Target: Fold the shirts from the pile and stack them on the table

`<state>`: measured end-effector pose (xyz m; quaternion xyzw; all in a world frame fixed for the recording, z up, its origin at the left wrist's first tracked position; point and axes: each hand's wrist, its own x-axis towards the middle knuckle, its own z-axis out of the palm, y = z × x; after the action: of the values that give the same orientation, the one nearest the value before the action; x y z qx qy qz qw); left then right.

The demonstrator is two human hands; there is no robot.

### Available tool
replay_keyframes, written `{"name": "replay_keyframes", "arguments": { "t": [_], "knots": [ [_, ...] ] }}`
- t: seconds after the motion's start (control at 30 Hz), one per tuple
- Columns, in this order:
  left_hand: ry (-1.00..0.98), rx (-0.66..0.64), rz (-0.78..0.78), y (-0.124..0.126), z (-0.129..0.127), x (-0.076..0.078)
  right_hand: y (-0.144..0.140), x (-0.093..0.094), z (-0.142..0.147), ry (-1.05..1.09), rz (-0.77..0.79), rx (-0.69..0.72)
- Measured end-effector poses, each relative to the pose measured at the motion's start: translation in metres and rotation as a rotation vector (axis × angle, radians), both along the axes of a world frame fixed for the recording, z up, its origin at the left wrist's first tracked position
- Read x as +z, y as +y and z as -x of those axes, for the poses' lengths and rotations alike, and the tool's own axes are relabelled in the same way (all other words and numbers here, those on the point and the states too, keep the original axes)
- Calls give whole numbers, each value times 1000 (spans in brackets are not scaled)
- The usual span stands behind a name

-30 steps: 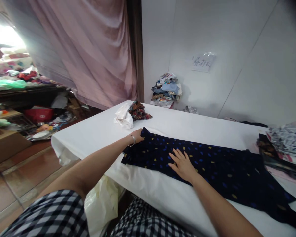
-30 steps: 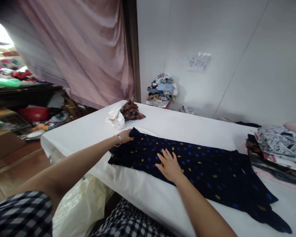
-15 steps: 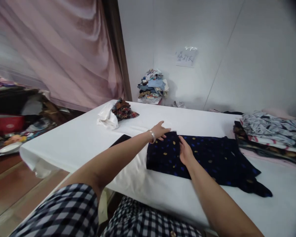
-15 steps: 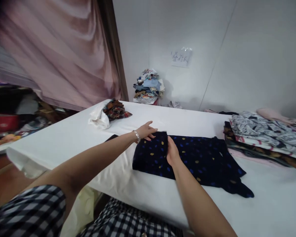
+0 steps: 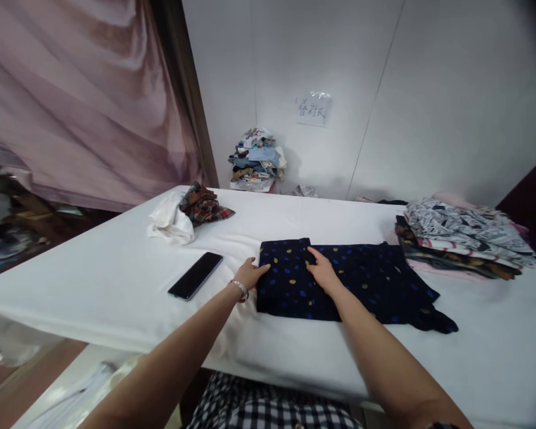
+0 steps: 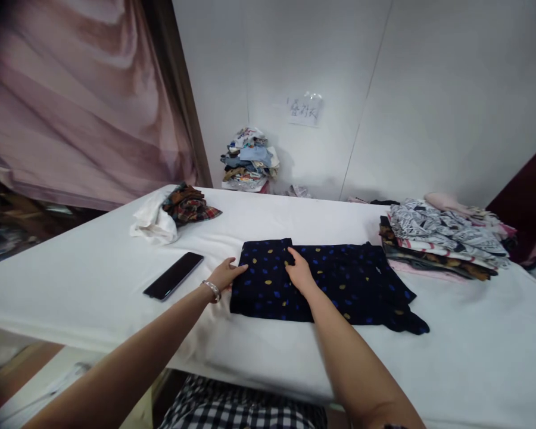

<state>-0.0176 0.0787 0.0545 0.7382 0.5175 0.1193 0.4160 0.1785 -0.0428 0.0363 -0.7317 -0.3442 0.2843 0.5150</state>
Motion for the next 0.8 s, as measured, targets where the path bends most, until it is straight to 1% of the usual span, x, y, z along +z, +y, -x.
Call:
{"name": "replay_keyframes", "arguments": {
  "t": [0.13,0.2,0.27,0.3,0.37,0.47,0.6,0.7,0.8],
  "knots": [
    [22,-33,-32,6,-2,-7,-9,3,-9,-290,185,40],
    [23,-49,-42,9,-3,-10,-14,10,-13,-482,310,57],
    [10,-60,-45,9,-2,-11,-16,21,-16,-652,422,51],
    [1,-62,-48,8,-2,-11,-15,27,-16,-710,445,38],
    [-14,-60,-54,6,0,-10,-7,38,-15,-775,421,19],
    [-23,-52,-65,3,2,-10,16,45,-10,-787,388,40],
    [-35,-58,-90,3,5,-13,52,38,-6,-716,428,72],
    [-66,-60,-99,3,7,-17,70,33,-16,-586,419,17],
    [-87,-63,-106,4,9,-18,75,33,-36,-361,386,-74]
  ]
}}
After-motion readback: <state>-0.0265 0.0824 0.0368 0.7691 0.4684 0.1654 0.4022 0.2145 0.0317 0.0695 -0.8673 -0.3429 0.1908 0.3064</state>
